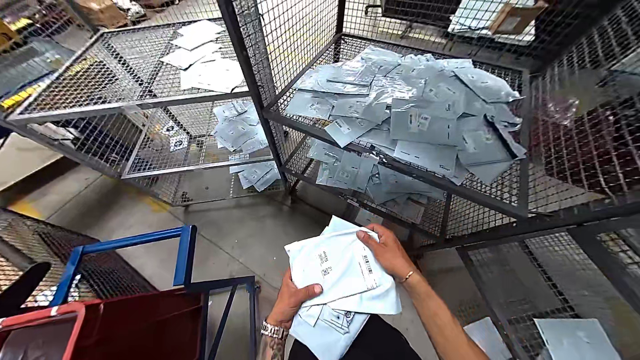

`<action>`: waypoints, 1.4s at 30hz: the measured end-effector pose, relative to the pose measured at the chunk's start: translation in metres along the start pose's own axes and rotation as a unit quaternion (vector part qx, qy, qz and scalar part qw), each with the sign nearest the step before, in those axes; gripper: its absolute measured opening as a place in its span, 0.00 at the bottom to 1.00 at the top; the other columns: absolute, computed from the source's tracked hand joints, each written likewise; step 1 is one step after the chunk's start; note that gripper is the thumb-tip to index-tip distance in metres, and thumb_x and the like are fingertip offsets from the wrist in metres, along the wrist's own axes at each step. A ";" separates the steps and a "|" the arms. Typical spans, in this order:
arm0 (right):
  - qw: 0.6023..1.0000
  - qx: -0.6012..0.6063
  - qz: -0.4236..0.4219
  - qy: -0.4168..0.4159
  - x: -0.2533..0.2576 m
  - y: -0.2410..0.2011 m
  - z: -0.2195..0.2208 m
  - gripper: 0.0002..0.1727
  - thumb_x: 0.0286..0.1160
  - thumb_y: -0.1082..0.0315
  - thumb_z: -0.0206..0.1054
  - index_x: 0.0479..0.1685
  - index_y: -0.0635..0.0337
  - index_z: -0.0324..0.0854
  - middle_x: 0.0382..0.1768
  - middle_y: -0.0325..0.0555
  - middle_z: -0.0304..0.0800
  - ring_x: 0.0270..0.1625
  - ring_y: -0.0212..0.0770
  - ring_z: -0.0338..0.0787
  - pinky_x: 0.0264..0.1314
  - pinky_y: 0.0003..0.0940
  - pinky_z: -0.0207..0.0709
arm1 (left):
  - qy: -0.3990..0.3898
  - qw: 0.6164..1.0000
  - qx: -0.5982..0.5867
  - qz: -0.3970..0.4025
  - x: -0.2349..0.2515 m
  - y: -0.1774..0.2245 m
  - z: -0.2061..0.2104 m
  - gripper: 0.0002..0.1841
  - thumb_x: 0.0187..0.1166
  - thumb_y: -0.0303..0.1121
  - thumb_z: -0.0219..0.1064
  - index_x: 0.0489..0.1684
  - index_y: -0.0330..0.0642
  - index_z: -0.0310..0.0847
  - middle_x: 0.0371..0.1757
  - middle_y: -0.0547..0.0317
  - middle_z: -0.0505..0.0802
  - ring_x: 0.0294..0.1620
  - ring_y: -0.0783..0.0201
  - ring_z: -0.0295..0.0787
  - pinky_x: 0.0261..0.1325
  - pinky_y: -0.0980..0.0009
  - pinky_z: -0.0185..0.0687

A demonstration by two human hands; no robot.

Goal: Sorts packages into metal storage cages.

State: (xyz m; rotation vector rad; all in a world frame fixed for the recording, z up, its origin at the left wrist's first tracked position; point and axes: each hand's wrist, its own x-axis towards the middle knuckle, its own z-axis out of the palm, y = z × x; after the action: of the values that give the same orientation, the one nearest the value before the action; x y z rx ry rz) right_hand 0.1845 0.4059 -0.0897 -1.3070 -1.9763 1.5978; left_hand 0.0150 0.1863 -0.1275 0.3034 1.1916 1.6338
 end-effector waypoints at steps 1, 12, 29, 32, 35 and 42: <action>0.999 -0.007 0.022 0.026 -0.002 0.011 -0.001 0.16 0.86 0.52 0.64 0.46 0.56 0.86 0.35 0.45 0.90 0.39 0.41 0.90 0.48 0.46 0.84 | -0.008 1.000 0.013 -0.004 0.002 -0.006 0.001 0.43 0.46 0.28 0.91 0.66 0.27 0.69 0.47 0.45 0.96 0.46 0.55 0.97 0.54 0.58 0.95; 0.919 0.037 0.115 0.375 -0.090 0.094 -0.071 0.19 0.91 0.57 0.57 0.46 0.64 0.85 0.36 0.52 0.88 0.41 0.44 0.87 0.50 0.50 0.81 | -0.235 0.963 0.106 -0.079 0.042 -0.045 0.041 0.49 0.56 0.24 0.84 0.82 0.27 0.56 0.54 0.45 0.96 0.51 0.54 0.97 0.58 0.57 0.95; 0.643 0.224 0.233 0.695 -0.255 0.211 -0.055 0.19 0.90 0.59 0.61 0.42 0.68 0.87 0.36 0.55 0.90 0.40 0.44 0.90 0.51 0.45 0.85 | -0.263 0.926 0.245 -0.114 0.021 -0.081 0.061 0.58 0.57 0.31 0.81 0.93 0.33 0.44 0.78 0.52 0.81 0.71 0.68 0.84 0.71 0.68 0.85; 0.665 0.251 0.290 0.641 -0.285 0.261 -0.048 0.19 0.83 0.56 0.68 0.43 0.69 0.88 0.39 0.58 0.92 0.43 0.47 0.91 0.55 0.48 0.84 | -0.231 0.933 0.261 -0.090 0.011 -0.080 0.055 0.55 0.62 0.28 0.76 0.93 0.33 0.39 0.79 0.51 0.79 0.70 0.71 0.83 0.71 0.71 0.83; 0.742 0.343 0.282 0.503 -0.312 0.310 -0.039 0.18 0.71 0.60 0.79 0.48 0.67 0.88 0.40 0.54 0.95 0.43 0.45 0.95 0.52 0.46 0.90 | -0.202 0.943 0.257 -0.066 -0.008 -0.084 0.057 0.53 0.67 0.27 0.71 0.94 0.35 0.35 0.79 0.55 0.79 0.69 0.75 0.84 0.70 0.73 0.83; 0.747 0.427 0.425 0.281 -0.334 0.416 -0.045 0.22 0.72 0.71 0.76 0.65 0.65 0.81 0.47 0.57 0.92 0.41 0.47 0.93 0.42 0.43 0.88 | -0.126 0.949 0.283 -0.054 -0.069 -0.116 0.089 0.52 0.67 0.26 0.72 0.93 0.35 0.36 0.79 0.52 0.78 0.69 0.73 0.83 0.71 0.70 0.82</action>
State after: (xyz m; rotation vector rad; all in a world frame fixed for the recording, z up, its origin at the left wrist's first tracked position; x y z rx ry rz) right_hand 0.5917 0.1655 -0.3396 -1.9663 -0.1157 1.7329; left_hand 0.1740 0.1730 -0.1556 0.7702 1.4307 1.0898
